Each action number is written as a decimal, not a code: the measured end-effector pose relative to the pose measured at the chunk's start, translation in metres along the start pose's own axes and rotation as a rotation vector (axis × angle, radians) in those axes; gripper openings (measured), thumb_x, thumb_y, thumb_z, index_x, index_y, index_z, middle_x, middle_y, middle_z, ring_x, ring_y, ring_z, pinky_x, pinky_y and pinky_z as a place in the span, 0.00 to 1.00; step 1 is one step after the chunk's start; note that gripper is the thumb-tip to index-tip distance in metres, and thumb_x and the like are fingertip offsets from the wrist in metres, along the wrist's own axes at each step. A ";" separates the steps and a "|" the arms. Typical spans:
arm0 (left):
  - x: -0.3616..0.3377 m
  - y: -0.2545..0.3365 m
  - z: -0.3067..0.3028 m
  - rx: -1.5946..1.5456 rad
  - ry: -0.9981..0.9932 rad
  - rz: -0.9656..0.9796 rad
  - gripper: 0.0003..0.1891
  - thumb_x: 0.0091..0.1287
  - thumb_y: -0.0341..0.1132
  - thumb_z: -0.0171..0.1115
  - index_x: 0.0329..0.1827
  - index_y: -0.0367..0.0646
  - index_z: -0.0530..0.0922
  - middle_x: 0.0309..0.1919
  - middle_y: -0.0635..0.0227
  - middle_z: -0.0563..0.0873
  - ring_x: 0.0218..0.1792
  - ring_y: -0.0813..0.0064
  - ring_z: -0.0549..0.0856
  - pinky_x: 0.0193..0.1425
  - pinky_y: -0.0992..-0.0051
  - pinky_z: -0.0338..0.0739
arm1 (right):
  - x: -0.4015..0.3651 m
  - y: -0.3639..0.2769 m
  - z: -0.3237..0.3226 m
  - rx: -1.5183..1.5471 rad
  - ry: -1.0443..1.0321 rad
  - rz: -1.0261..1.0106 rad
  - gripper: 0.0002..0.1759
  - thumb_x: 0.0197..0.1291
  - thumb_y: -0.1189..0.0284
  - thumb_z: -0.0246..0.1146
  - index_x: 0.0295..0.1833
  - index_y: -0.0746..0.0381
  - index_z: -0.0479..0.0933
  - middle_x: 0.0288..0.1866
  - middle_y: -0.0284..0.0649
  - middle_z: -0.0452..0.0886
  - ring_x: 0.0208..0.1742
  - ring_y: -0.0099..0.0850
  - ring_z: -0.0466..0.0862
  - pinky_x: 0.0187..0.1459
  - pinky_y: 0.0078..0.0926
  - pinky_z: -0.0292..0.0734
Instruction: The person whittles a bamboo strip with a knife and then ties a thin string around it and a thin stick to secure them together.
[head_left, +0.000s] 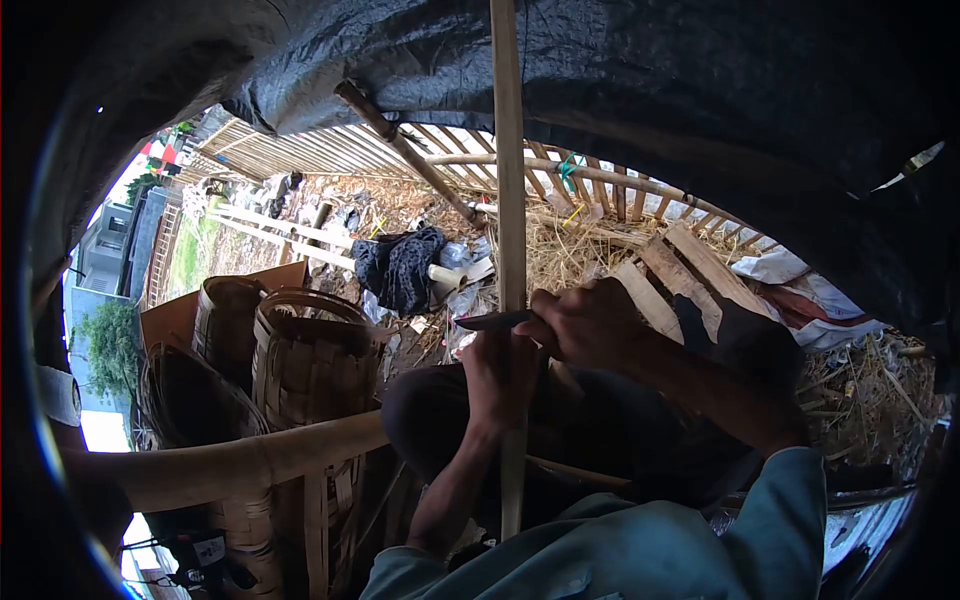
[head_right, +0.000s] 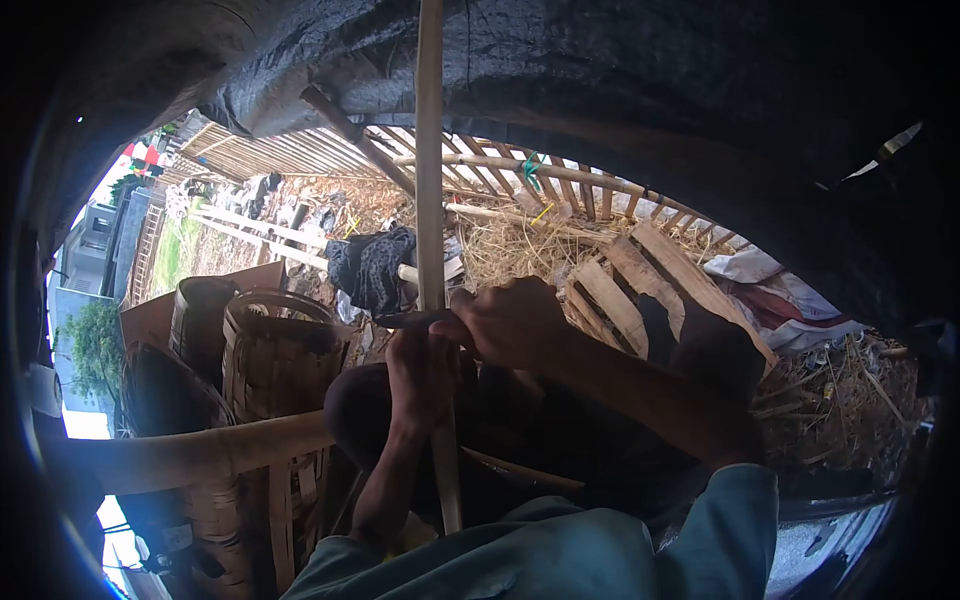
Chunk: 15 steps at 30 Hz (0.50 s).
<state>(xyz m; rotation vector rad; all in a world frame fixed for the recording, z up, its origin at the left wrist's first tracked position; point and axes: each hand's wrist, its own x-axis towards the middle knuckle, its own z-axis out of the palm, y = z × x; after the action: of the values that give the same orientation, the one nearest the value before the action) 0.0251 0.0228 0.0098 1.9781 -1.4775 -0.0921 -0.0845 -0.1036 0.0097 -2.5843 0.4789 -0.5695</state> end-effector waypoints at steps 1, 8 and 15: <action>-0.001 0.006 0.001 -0.166 -0.014 -0.136 0.15 0.70 0.39 0.57 0.26 0.40 0.71 0.15 0.73 0.72 0.14 0.83 0.72 0.17 0.80 0.65 | 0.003 0.000 0.001 -0.004 0.035 0.027 0.22 0.65 0.51 0.54 0.31 0.59 0.76 0.11 0.40 0.74 0.15 0.39 0.79 0.19 0.36 0.74; 0.000 0.032 -0.009 -0.914 -0.045 -0.663 0.14 0.72 0.33 0.54 0.26 0.42 0.64 0.15 0.76 0.66 0.16 0.88 0.66 0.18 0.84 0.61 | 0.022 0.014 -0.010 -0.055 0.086 0.040 0.22 0.65 0.53 0.55 0.29 0.60 0.75 0.09 0.39 0.71 0.10 0.35 0.76 0.17 0.34 0.72; 0.008 0.029 -0.018 -1.112 -0.080 -0.768 0.15 0.73 0.36 0.52 0.26 0.45 0.63 0.16 0.77 0.66 0.13 0.89 0.65 0.15 0.85 0.58 | 0.021 0.013 -0.012 0.053 0.110 -0.054 0.21 0.64 0.53 0.55 0.30 0.60 0.75 0.09 0.37 0.72 0.12 0.35 0.77 0.18 0.34 0.72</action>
<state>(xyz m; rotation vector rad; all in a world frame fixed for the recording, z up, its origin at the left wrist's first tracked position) 0.0116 0.0194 0.0422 1.4287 -0.3823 -1.0676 -0.0749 -0.1278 0.0195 -2.5319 0.4244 -0.7361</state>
